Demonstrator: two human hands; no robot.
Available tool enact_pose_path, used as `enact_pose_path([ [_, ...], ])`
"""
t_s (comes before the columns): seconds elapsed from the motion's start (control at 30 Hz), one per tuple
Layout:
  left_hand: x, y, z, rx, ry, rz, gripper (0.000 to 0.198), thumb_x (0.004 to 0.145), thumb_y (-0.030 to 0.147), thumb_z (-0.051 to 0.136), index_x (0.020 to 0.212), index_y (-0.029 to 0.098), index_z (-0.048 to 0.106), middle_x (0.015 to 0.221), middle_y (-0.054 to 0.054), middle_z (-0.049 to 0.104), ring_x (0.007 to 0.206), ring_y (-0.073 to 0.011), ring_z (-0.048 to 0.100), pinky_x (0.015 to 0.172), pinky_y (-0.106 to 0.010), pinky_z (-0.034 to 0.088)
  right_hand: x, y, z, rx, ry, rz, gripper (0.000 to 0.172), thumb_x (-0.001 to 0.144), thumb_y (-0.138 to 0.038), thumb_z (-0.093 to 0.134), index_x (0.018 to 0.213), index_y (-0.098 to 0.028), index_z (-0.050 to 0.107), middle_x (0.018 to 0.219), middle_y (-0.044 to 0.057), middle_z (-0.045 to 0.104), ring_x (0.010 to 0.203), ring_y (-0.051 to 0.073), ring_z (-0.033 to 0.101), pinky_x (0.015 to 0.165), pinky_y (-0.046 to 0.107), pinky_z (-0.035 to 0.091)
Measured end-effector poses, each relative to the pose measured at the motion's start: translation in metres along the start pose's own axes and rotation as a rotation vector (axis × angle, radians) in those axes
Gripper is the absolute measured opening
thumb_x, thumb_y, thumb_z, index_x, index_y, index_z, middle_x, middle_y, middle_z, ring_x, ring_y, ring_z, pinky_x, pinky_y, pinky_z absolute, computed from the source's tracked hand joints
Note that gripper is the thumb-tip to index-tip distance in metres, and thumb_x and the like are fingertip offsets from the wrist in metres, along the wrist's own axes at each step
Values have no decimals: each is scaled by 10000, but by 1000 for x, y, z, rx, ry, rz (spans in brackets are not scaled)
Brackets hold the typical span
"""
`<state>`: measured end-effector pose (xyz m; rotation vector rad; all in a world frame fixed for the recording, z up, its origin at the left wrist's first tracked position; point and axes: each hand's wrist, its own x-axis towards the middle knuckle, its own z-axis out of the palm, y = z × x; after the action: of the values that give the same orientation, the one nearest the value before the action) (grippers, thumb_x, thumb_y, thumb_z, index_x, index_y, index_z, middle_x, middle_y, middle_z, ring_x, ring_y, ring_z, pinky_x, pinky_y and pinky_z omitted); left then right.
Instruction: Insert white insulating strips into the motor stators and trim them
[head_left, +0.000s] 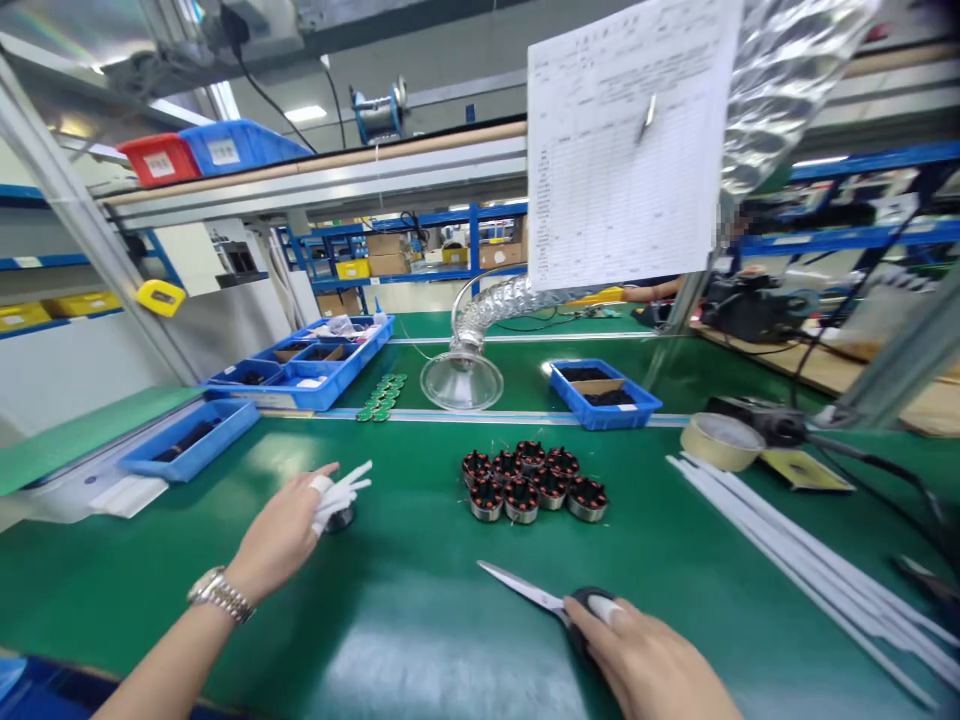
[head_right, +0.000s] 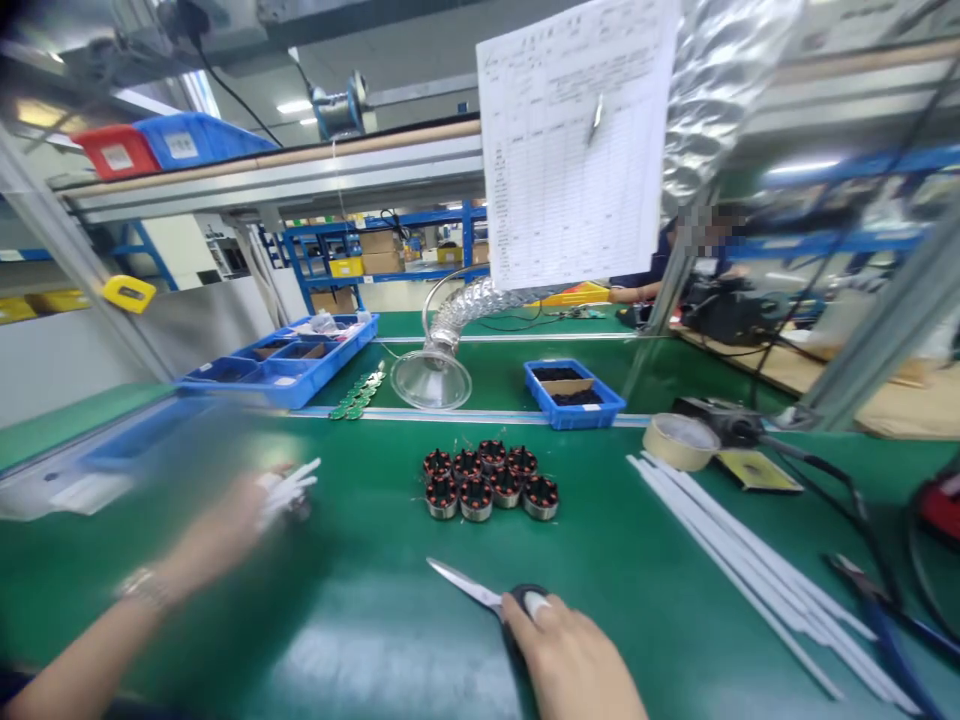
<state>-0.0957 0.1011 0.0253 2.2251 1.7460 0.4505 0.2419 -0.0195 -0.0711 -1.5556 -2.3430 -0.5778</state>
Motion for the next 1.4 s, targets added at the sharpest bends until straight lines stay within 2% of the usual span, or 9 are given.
enact_pose_path([
  [0.17, -10, 68, 41, -362, -113, 130, 403, 864, 371, 298, 1166, 242, 533, 1224, -44, 558, 1044, -208, 546, 867, -310, 438, 20, -15, -14, 6, -122, 109, 218, 676, -167, 586, 880, -181, 664, 808, 133, 681, 882, 325, 604, 645, 398, 517],
  [0.3, -25, 126, 83, -942, -397, 273, 484, 826, 392, 417, 1292, 268, 376, 1421, -38, 304, 1298, -227, 247, 1066, -393, 192, 24, -22, -34, 580, 19, 207, 495, 706, -248, 586, 1184, -172, 481, 1134, 128, 588, 996, 256, 564, 806, 356, 481],
  [0.5, -35, 164, 116, -773, -392, 561, 541, 818, 395, 415, 1319, 213, 326, 1417, -96, 293, 1312, -240, 187, 1078, -405, 121, 30, -34, -32, 1155, 136, 393, 333, 730, -165, 408, 1048, -186, 504, 895, 58, 641, 770, 169, 609, 697, 267, 490],
  [0.63, -20, 147, 115, -501, -293, 393, 693, 711, 399, 559, 1318, 190, 298, 1108, -136, 565, 949, -245, 548, 828, -360, 424, 13, 21, -32, 654, -17, 522, 202, 831, -221, 322, 880, -198, 516, 710, 12, 621, 645, 148, 593, 585, 228, 476],
  [0.7, -5, 131, 111, -216, -164, 242, 600, 745, 376, 493, 1292, 184, 337, 831, -77, 619, 695, -216, 573, 640, -328, 436, -1, 62, -32, 284, -80, 609, 220, 819, -191, 301, 880, -187, 513, 720, 38, 613, 637, 166, 593, 599, 262, 471],
  [0.83, 18, 106, 105, -72, -92, 189, 476, 771, 323, 427, 1227, 188, 438, 770, -82, 606, 704, -260, 580, 611, -339, 387, -20, 118, -22, 31, -172, 719, 239, 736, -104, 324, 826, -103, 545, 657, 140, 590, 562, 279, 596, 511, 376, 424],
  [1.1, 9, 61, 93, -90, -108, 211, 319, 741, 405, 477, 995, 235, 570, 918, -81, 618, 825, -263, 588, 729, -367, 434, -25, 126, -13, -112, -297, 634, 254, 732, -193, 514, 966, -119, 578, 760, 136, 644, 722, 274, 614, 601, 350, 444],
  [1.27, -13, 8, 89, -367, -42, 42, 483, 687, 469, 551, 1086, 210, 466, 1113, -116, 599, 993, -268, 574, 907, -414, 410, -25, 128, -20, -62, -247, 534, 332, 726, -210, 556, 1045, -123, 580, 952, 152, 620, 924, 286, 566, 773, 408, 447],
  [1.4, -9, 0, 97, -254, -45, 57, 633, 640, 517, 585, 1146, 154, 474, 1307, -168, 451, 1228, -304, 369, 1028, -461, 260, -8, 119, -14, 6, -201, 428, 180, 745, -165, 526, 879, -169, 646, 1002, 114, 608, 1038, 258, 506, 868, 381, 412],
])
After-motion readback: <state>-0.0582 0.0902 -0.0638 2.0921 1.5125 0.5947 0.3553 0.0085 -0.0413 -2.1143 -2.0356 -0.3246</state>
